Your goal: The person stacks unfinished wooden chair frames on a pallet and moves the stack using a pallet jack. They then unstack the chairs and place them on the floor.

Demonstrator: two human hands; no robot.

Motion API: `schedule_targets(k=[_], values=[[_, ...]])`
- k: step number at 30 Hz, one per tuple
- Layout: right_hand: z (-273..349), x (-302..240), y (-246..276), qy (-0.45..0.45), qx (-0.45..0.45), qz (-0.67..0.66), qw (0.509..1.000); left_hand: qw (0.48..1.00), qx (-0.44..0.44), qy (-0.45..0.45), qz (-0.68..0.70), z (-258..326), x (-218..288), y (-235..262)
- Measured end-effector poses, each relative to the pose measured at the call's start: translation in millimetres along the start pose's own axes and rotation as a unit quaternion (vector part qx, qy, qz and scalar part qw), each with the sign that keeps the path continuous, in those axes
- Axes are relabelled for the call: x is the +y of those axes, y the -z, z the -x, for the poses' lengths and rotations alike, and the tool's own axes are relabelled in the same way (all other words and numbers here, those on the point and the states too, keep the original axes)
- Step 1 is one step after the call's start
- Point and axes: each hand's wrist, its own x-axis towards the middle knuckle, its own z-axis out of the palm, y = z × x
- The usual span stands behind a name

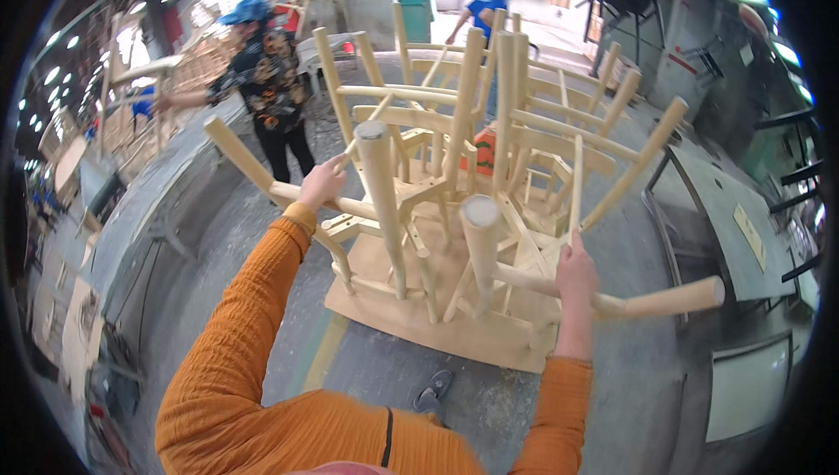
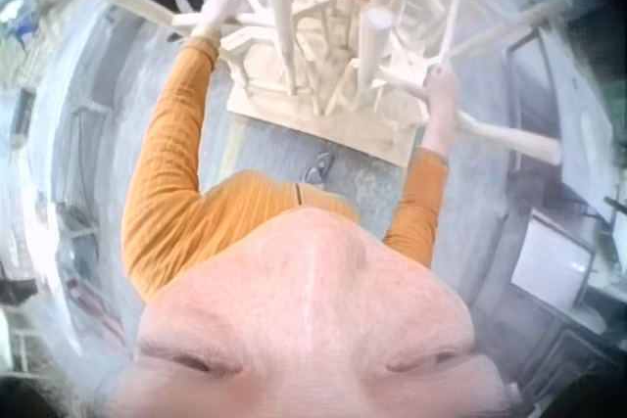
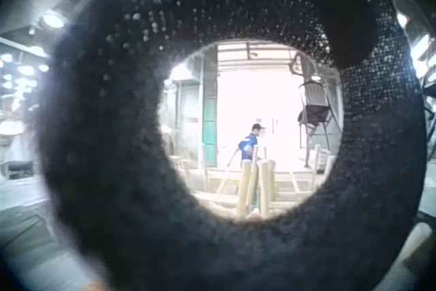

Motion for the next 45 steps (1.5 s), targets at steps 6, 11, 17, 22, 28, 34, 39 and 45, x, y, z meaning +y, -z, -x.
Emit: schedule_targets(k=[6,11,17,22,28,34,39,45], values=[[-114,-35,-36,-0.042,-0.025,-0.015,0.999,0.999,0.027,-0.021,-0.023,-127,13,-29],[-231,-19,-69,-0.025,0.004,-0.008,1.000,0.999,0.013,-0.026,-0.038,-229,76,-89],[-387,-16,-110,-0.028,-0.011,-0.032,0.999,0.995,-0.021,-0.034,-0.090,-360,140,-139],[-508,-11,-144,-0.009,0.018,-0.016,1.000,0.993,-0.069,-0.036,-0.091,-460,190,-177],[-656,-47,-198,-0.021,0.023,-0.024,0.999,0.994,-0.059,-0.042,-0.086,-612,218,-212],[-806,-99,-251,-0.037,-0.002,-0.015,0.999,0.994,-0.052,-0.039,-0.087,-778,242,-252],[-914,-130,-305,-0.057,-0.029,-0.023,0.998,0.995,-0.037,-0.060,-0.070,-895,251,-287],[-1080,-159,-349,-0.084,-0.037,-0.031,0.995,0.996,-0.032,-0.052,-0.068,-1052,303,-320]])
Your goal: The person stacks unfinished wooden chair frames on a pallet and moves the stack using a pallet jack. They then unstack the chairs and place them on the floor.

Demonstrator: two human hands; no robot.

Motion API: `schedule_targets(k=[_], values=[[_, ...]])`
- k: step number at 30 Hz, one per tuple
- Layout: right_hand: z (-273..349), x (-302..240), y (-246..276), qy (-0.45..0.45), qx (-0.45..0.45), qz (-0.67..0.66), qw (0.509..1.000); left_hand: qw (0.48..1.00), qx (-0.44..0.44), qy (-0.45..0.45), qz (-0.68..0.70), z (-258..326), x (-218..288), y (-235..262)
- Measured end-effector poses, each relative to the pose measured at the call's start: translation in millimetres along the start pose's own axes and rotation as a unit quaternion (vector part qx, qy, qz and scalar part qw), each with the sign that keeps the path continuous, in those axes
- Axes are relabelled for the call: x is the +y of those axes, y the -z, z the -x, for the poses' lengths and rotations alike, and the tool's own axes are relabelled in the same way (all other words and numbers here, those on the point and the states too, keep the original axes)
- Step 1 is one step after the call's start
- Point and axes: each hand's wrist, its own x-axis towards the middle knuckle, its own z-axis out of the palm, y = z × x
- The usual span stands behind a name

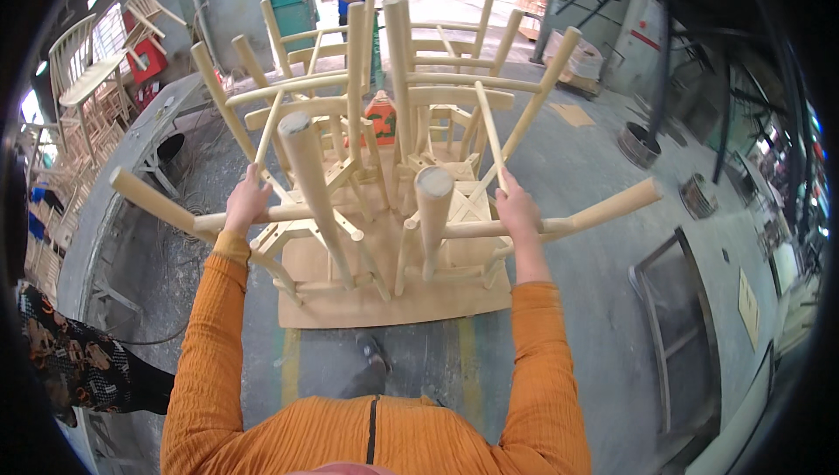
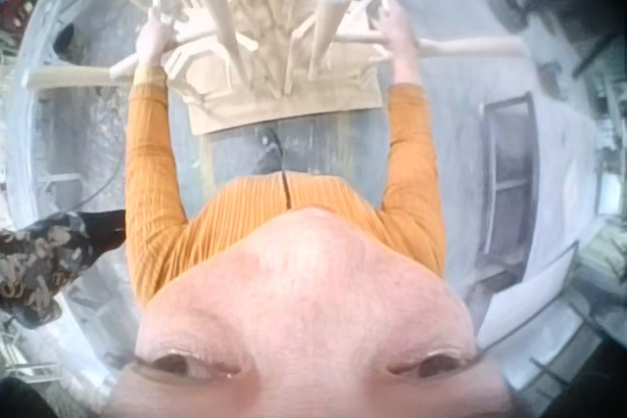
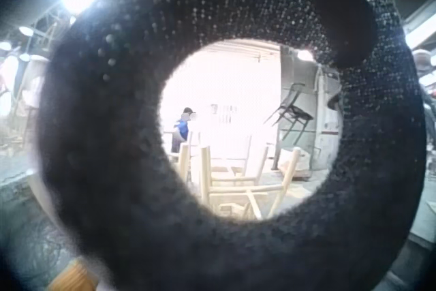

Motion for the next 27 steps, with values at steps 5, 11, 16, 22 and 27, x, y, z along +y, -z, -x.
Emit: schedule_targets(k=[5,11,16,22,27], values=[[-136,-23,-23,0.023,0.015,-0.023,0.999,1.000,-0.001,0.018,-0.006,-123,47,-13],[-278,-36,-64,0.045,0.018,-0.011,0.999,1.000,0.003,-0.001,0.011,-258,78,-61],[-410,-96,-107,0.032,0.017,0.005,0.999,1.000,0.015,-0.016,0.005,-411,95,-79],[-576,-167,-151,0.014,0.009,0.023,1.000,1.000,0.006,0.008,0.001,-604,117,-110],[-725,-204,-211,0.043,-0.002,0.014,0.999,1.000,0.007,0.024,-0.010,-766,140,-148]])
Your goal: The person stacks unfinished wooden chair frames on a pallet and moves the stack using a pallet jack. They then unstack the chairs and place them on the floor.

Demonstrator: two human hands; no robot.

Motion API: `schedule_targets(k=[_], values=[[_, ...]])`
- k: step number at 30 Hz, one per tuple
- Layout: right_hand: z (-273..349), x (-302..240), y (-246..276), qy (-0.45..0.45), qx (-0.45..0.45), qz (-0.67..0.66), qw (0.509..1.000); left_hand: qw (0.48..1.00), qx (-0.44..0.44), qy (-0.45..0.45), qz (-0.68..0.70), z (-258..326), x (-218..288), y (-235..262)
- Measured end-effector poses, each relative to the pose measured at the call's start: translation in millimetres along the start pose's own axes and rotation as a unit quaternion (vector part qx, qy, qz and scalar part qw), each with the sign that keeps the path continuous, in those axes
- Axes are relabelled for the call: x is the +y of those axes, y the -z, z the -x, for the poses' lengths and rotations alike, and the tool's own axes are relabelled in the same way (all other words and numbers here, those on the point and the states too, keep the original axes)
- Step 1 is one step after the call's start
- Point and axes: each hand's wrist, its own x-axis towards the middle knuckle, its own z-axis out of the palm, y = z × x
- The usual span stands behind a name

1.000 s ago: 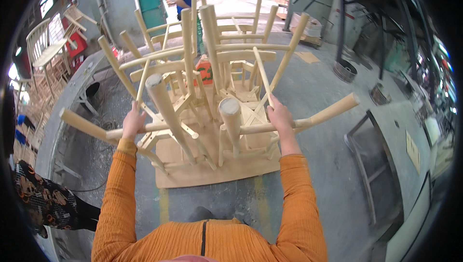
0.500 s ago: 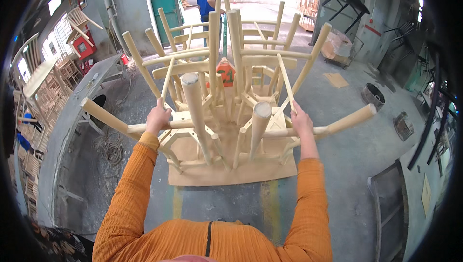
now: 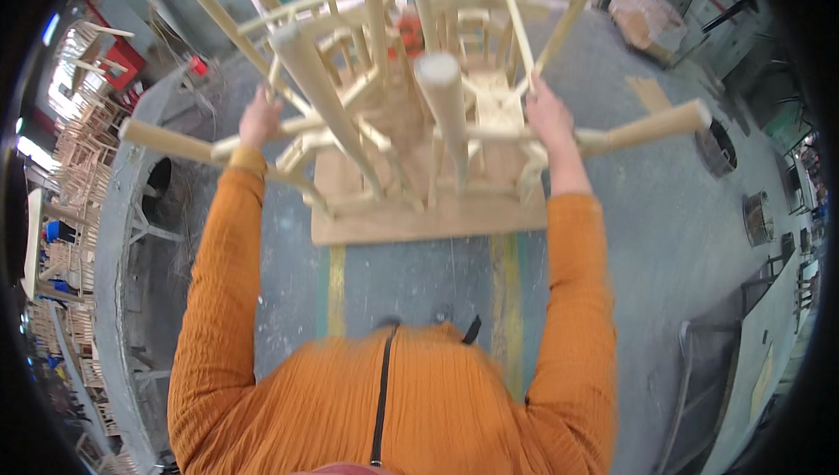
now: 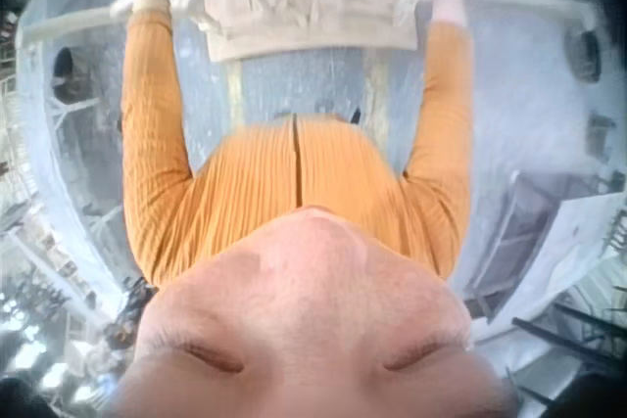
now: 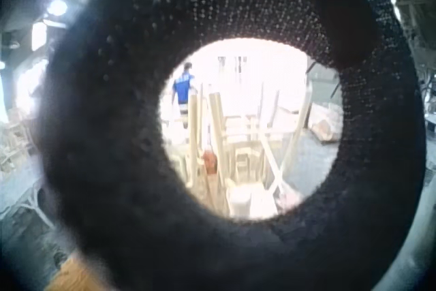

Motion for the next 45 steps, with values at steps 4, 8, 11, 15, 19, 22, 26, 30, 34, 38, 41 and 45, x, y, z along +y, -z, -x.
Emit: schedule_targets(k=[4,8,11,15,19,22,26,30,34,38,41,45], values=[[-119,-31,-33,-0.013,-0.032,0.039,0.999,1.000,0.012,-0.020,-0.007,-126,30,-29],[-238,-60,-72,-0.003,-0.008,0.052,0.999,1.000,0.018,-0.017,-0.019,-250,53,-60],[-333,-60,-97,0.034,-0.004,0.002,0.999,0.999,0.027,-0.024,-0.003,-340,76,-81],[-447,-74,-140,0.030,0.016,0.010,0.999,1.000,-0.004,-0.008,0.028,-450,120,-112],[-564,-114,-154,-0.001,0.027,0.014,1.000,0.998,0.039,-0.038,0.024,-570,158,-126],[-623,-135,-172,-0.022,0.003,0.005,1.000,0.999,0.029,-0.042,0.020,-636,163,-145],[-730,-174,-180,-0.031,-0.008,0.025,0.999,0.998,0.042,-0.041,0.027,-746,197,-147],[-809,-179,-214,-0.041,-0.025,0.026,0.999,0.998,0.012,-0.067,-0.019,-834,222,-171],[-927,-199,-239,-0.019,-0.029,0.011,0.999,0.997,-0.021,-0.076,-0.019,-943,239,-194],[-1054,-195,-263,-0.014,-0.003,0.021,1.000,0.997,-0.002,-0.079,-0.003,-1050,290,-232],[-1148,-213,-289,-0.005,-0.010,0.009,1.000,0.998,-0.015,-0.056,-0.016,-1130,316,-240],[-1275,-230,-322,-0.017,-0.027,0.017,0.999,0.999,-0.006,-0.049,-0.011,-1231,353,-269]])
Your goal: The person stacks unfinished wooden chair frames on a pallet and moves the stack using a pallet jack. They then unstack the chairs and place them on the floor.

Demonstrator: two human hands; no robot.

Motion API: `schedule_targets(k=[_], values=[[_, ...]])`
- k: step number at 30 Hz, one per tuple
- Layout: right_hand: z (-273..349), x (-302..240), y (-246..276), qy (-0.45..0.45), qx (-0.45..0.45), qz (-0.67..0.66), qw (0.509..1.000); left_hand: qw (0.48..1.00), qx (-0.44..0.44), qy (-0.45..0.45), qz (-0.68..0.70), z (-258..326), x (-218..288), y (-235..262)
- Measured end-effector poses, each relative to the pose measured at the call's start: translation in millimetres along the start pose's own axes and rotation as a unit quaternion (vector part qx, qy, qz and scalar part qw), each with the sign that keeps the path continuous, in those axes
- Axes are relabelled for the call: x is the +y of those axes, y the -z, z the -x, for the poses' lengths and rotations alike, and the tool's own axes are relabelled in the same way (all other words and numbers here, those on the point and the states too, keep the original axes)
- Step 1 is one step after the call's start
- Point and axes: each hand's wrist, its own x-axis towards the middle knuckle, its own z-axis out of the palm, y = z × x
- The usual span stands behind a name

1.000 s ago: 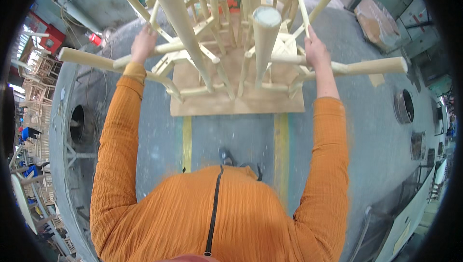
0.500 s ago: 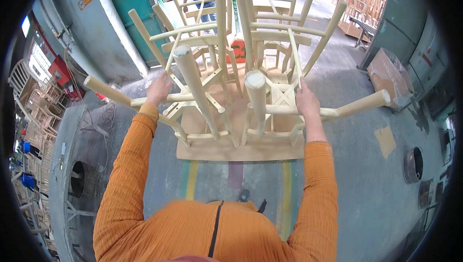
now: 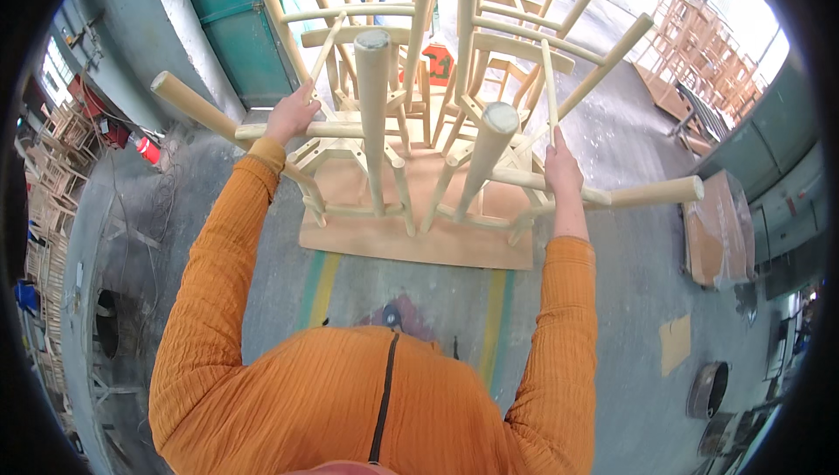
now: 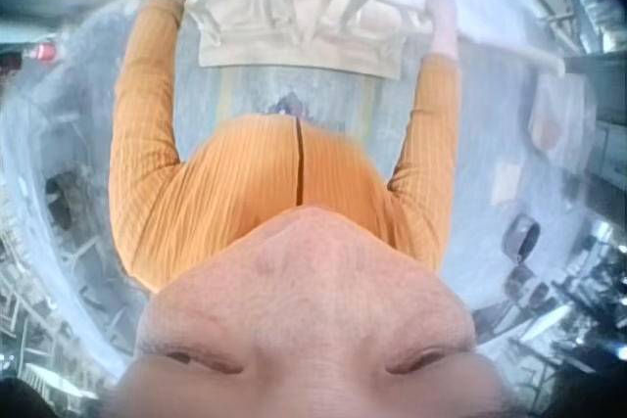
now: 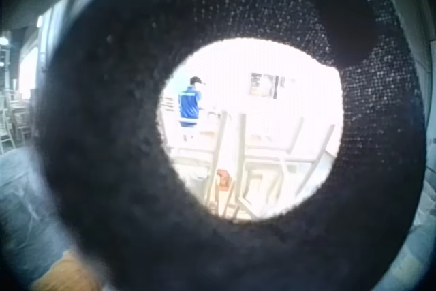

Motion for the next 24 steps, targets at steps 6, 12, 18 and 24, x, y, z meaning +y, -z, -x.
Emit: schedule_targets(k=[6,12,18,24], values=[[-188,-40,-39,0.004,-0.008,0.015,1.000,0.999,-0.030,0.025,0.000,-181,34,-27],[-374,-98,-65,0.037,-0.001,0.005,0.999,1.000,-0.010,-0.007,0.009,-374,45,-49],[-513,-149,-99,0.035,-0.035,0.028,0.998,0.997,0.049,-0.032,0.044,-522,26,-107],[-690,-171,-119,0.034,-0.018,0.024,0.999,0.997,0.057,-0.012,0.042,-691,94,-140]])
